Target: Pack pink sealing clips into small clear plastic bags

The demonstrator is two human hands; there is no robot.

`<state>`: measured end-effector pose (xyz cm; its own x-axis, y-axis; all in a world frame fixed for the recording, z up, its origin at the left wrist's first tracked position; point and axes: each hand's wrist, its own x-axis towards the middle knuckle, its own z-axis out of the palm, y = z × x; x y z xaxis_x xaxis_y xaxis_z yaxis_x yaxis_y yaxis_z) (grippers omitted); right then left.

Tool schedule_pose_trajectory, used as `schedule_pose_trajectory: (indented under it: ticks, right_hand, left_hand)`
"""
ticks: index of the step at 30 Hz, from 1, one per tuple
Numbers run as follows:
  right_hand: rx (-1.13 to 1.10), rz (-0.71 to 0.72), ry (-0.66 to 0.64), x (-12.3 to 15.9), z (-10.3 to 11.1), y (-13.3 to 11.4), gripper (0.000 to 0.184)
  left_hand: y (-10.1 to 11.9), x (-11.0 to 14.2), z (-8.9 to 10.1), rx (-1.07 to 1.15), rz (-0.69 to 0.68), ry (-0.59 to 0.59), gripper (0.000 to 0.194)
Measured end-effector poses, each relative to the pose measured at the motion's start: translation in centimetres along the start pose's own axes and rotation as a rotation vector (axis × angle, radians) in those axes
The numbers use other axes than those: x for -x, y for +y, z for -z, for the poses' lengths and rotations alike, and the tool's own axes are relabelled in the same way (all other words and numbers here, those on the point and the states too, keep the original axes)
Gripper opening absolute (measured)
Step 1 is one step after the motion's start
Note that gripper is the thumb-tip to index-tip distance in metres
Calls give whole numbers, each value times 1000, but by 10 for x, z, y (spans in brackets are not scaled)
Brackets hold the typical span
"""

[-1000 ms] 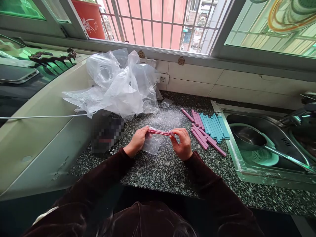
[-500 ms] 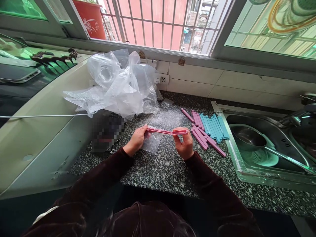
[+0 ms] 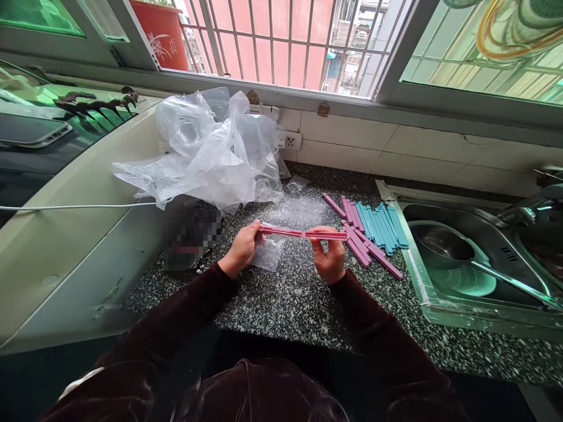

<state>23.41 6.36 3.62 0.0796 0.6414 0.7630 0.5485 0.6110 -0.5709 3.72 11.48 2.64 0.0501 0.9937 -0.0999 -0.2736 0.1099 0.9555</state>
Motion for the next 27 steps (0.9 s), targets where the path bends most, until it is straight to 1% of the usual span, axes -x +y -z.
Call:
schedule_pose_trajectory:
  ticks: [4, 8, 12, 15, 19, 23, 27]
  right_hand:
    - [-37, -48, -8, 3, -1, 2, 12]
    - [-92, -118, -9, 7, -2, 4, 12]
    - [-203, -221, 15, 9, -5, 4, 14]
    - [-293, -266, 33, 8, -8, 1, 13]
    - [-313, -279, 43, 8, -9, -2, 12]
    - [-278, -279, 7, 11, -10, 2, 12]
    - [-239, -256, -19, 14, -9, 6, 13]
  left_hand:
    - [-1, -2, 1, 31, 6, 9, 38]
    - [-3, -3, 1, 117, 1, 30, 38]
    - [-3, -4, 0, 172, 11, 57, 37]
    - [-3, -4, 0, 203, 34, 71, 36]
    - [-2, -4, 0, 224, 37, 91, 34]
    - [2, -5, -1, 234, 19, 128, 33]
    - [4, -6, 1, 214, 42, 122, 32]
